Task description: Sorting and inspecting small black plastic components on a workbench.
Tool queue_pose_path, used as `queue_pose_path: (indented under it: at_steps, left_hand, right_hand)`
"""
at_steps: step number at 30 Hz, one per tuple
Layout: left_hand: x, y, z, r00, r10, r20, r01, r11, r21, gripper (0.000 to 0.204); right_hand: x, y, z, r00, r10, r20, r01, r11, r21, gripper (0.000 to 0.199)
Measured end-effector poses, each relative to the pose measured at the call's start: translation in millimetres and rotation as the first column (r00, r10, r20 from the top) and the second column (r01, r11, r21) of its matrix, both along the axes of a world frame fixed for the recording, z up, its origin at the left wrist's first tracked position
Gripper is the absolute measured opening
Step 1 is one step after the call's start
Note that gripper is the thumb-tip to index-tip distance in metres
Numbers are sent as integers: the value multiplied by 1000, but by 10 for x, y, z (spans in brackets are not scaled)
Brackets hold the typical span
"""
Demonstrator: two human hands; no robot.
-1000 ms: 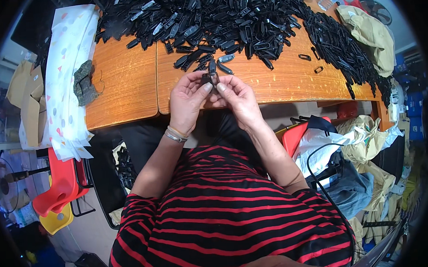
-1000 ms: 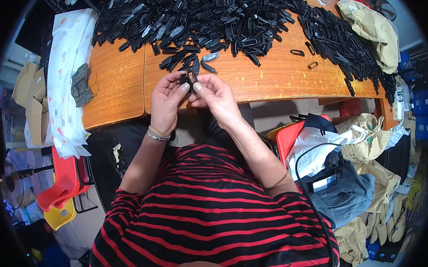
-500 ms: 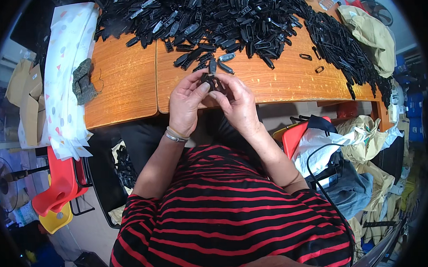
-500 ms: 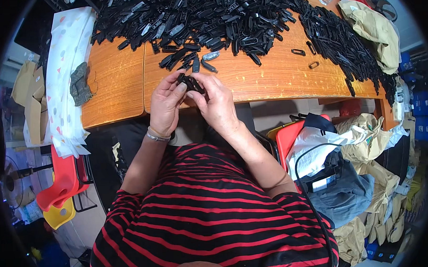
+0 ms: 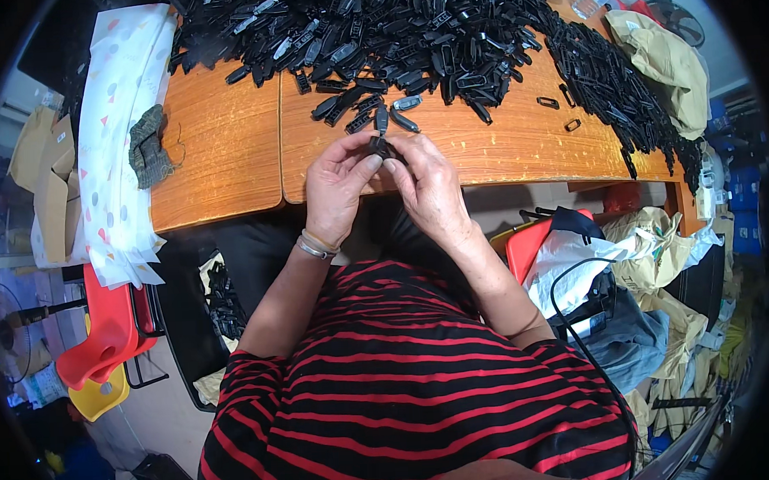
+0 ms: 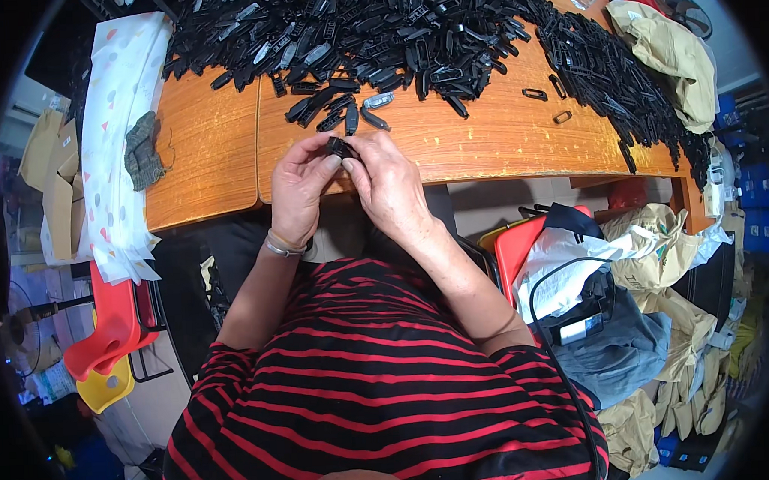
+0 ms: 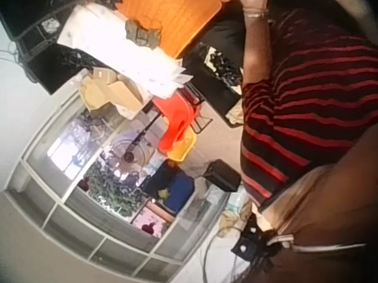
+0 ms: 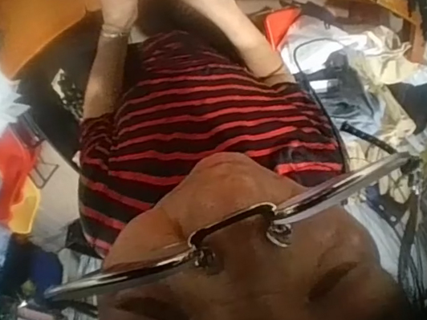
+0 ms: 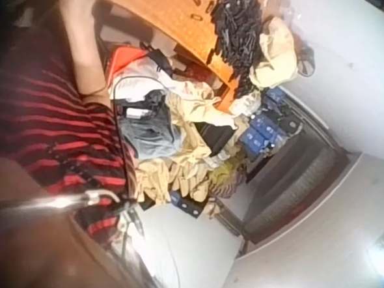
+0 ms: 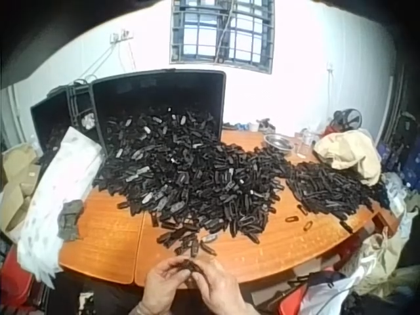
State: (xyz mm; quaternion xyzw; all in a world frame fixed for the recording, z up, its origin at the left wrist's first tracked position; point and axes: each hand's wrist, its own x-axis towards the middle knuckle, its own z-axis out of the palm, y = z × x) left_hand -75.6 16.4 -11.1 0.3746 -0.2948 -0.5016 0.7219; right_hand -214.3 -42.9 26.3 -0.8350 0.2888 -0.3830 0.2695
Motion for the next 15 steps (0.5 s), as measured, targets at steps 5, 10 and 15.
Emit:
queue_pose_path:
  at_steps: [5,10,15]
  left_hand:
    - [-30,23,-21,999,39,17,-39,999,-8,33]
    - [-114,50,-2,998,58,29,-59,998,9,35]
    - [-193,43,19,985,142,101,-142,990,-12,32]
  right_hand:
    - [-14,15,23,997,7,-75,-7,1000,11,29]
    - [7,70,-56,995,-55,-85,56,998,7,29]
    - [58,144,-130,992,-115,-41,112,991,-75,36]
